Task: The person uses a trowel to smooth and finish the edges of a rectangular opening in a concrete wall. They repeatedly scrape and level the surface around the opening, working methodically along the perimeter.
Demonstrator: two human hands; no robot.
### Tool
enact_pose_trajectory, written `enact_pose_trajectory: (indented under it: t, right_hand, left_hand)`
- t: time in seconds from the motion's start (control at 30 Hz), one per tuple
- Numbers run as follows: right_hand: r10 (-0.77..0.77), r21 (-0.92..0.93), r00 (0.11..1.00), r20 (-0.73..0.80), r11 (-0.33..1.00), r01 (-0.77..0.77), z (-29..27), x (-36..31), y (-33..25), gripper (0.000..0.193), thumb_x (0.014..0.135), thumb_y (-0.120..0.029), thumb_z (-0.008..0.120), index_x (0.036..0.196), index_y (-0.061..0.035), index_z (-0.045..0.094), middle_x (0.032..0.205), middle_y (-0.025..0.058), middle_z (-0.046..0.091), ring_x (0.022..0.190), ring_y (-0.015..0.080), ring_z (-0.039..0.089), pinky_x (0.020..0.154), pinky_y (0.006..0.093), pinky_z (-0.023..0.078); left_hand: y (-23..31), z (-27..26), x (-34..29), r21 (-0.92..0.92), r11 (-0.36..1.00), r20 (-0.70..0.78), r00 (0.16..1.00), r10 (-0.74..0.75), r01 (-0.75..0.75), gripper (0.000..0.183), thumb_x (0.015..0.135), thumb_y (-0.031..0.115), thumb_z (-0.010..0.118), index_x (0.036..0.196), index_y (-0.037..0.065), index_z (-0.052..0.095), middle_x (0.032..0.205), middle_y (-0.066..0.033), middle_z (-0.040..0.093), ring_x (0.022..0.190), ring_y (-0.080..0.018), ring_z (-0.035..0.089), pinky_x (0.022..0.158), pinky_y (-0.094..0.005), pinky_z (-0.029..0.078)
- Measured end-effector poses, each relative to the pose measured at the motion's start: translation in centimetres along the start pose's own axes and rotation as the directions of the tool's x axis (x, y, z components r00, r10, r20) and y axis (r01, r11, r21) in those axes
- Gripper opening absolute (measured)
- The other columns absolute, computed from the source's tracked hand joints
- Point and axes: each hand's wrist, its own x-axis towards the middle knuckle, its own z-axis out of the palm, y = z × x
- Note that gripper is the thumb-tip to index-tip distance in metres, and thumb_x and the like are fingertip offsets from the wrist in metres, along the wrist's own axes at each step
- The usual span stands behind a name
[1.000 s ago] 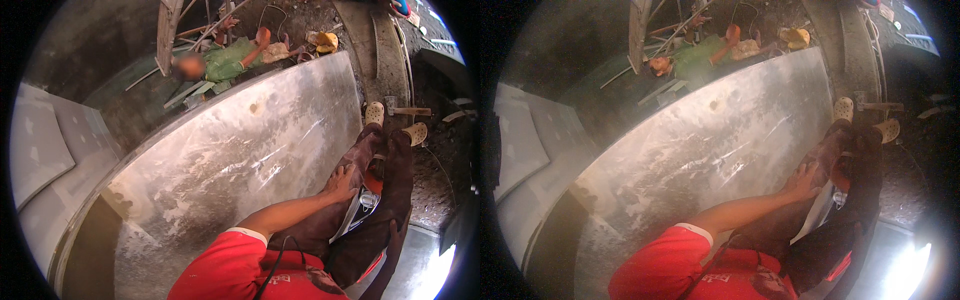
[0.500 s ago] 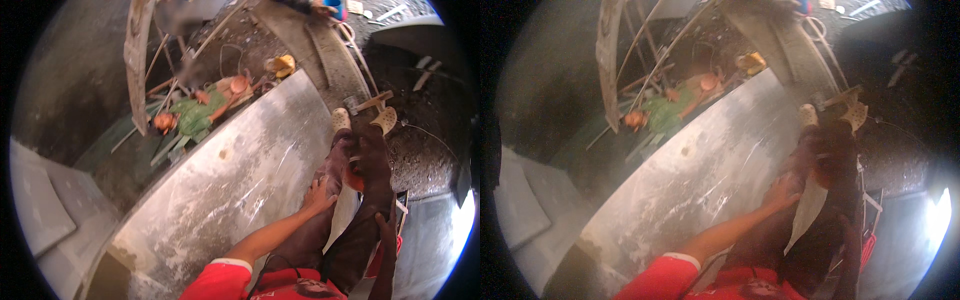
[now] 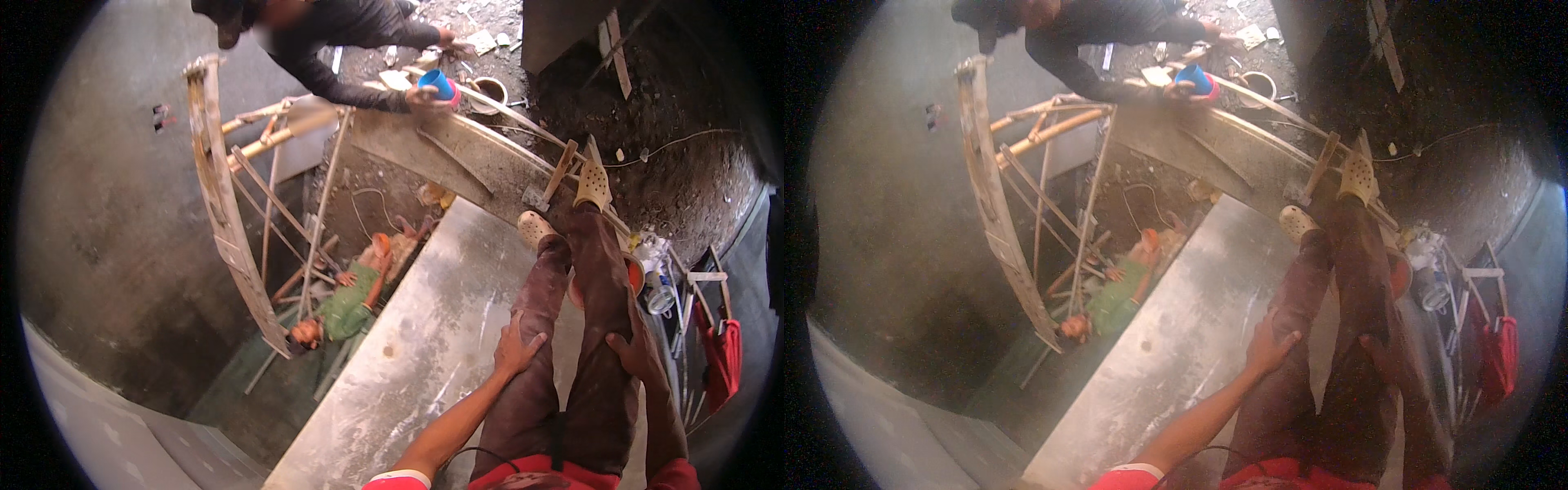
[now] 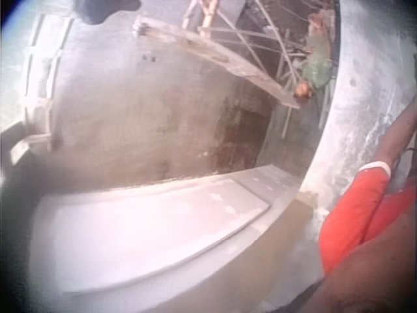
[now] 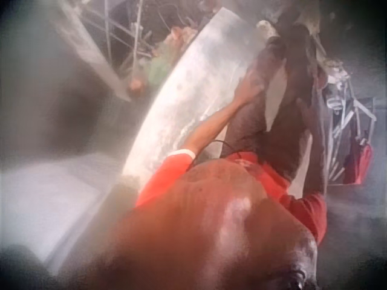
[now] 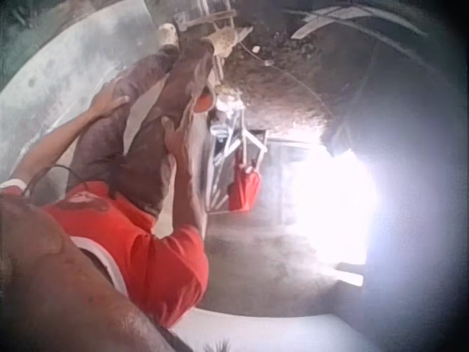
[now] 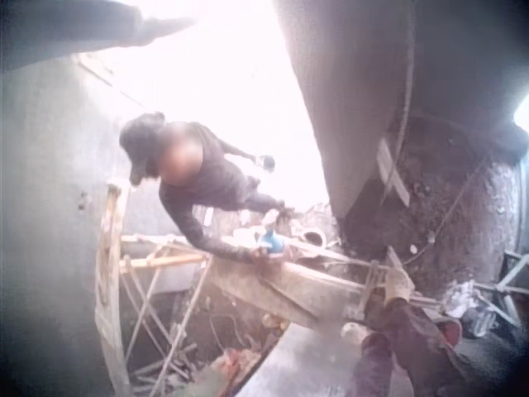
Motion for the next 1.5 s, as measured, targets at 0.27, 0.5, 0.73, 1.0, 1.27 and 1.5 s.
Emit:
enact_pose_trajectory:
  t: [0.27, 0.5, 0.73, 1.0, 1.27, 1.5]
  right_hand:
    - [-0.113, 0.131, 0.987, -0.114, 0.983, 0.128, 3.5, 0.0, 2.3, 0.098, 0.088, -0.017, 0.072, 0.168, -0.0069, 0.017, 0.168, 0.029, 0.029, 0.156, 0.0459, 0.027, 0.127, 0.0507, 0.023]
    - [-0.239, 0.017, 0.931, -0.275, 0.967, 0.253, 7.6, 0.8, 4.3, 0.092, 0.096, -0.027, 0.067, 0.169, -0.0078, 0.014, 0.167, 0.0321, 0.027, 0.154, 0.0514, 0.027, 0.125, 0.0542, 0.027]
    - [-0.107, 0.019, 0.965, -0.241, 0.993, 0.115, 8.4, -1.5, 1.7, 0.091, 0.098, -0.047, 0.064, 0.169, -0.0159, 0.016, 0.163, 0.0416, 0.025, 0.152, 0.0556, 0.028, 0.118, 0.0583, 0.038]
    - [-0.374, -0.09, 0.907, -0.196, 0.927, 0.363, 7.3, -8.3, 2.8, 0.09, 0.102, -0.06, 0.056, 0.167, -0.007, 0.023, 0.167, 0.0292, 0.03, 0.157, 0.0456, 0.025, 0.125, 0.0493, 0.028]
    - [-0.57, -0.148, 0.797, -0.202, 0.822, 0.55, 6.9, -4.7, 10.8, 0.056, 0.112, -0.019, 0.043, 0.163, -0.0017, 0.029, 0.167, 0.0226, 0.033, 0.153, 0.0384, 0.037, 0.124, 0.0433, 0.035]
    - [-0.49, -0.093, 0.87, -0.045, 0.87, 0.485, 1.4, -12.5, 0.2, 0.073, 0.103, -0.046, 0.061, 0.155, 0.002, 0.044, 0.154, 0.0206, 0.053, 0.144, 0.0325, 0.049, 0.12, 0.0396, 0.037]
  left_hand:
    - [-0.6, -3.2, 0.1, 0.125, 0.991, 0.045, 0.997, -0.06, 0.054, 0.092, 0.095, 0.057, 0.067, 0.16, 0.003, 0.032, 0.153, -0.033, 0.047, 0.142, -0.0469, 0.046, 0.116, -0.0509, 0.039]
    - [-4.9, -6.3, -1.7, 0.348, 0.934, 0.092, 0.994, 0.057, -0.085, 0.107, 0.093, 0.074, 0.058, 0.161, -0.002, 0.025, 0.14, -0.0393, 0.056, 0.131, -0.0547, 0.055, 0.112, -0.0552, 0.044]
    - [-0.4, -12.5, -8.2, 0.553, 0.832, 0.127, 0.983, -0.135, 0.043, 0.106, 0.092, 0.081, 0.05, 0.145, -0.01, 0.047, 0.132, -0.0393, 0.061, 0.128, -0.0516, 0.059, 0.109, -0.0539, 0.046]
    - [-0.5, -15.0, -11.2, 0.668, 0.74, 0.087, 0.996, 0.032, -0.082, 0.091, 0.094, 0.076, 0.052, 0.123, -0.009, 0.067, 0.122, -0.035, 0.068, 0.116, -0.0506, 0.066, 0.1, -0.0551, 0.052]
    - [-0.1, -17.0, -12.9, 0.683, 0.711, 0.071, 0.984, 0.162, -0.166, 0.083, 0.094, 0.076, 0.048, 0.093, -0.001, 0.079, 0.094, -0.0292, 0.074, 0.098, -0.0472, 0.072, 0.087, -0.0525, 0.055]
    - [0.3, -17.7, -13.8, 0.588, 0.79, 0.149, 0.983, 0.108, -0.176, 0.086, 0.095, 0.079, 0.045, 0.088, 0.0, 0.079, 0.085, -0.0242, 0.074, 0.084, -0.0407, 0.073, 0.081, -0.0503, 0.055]
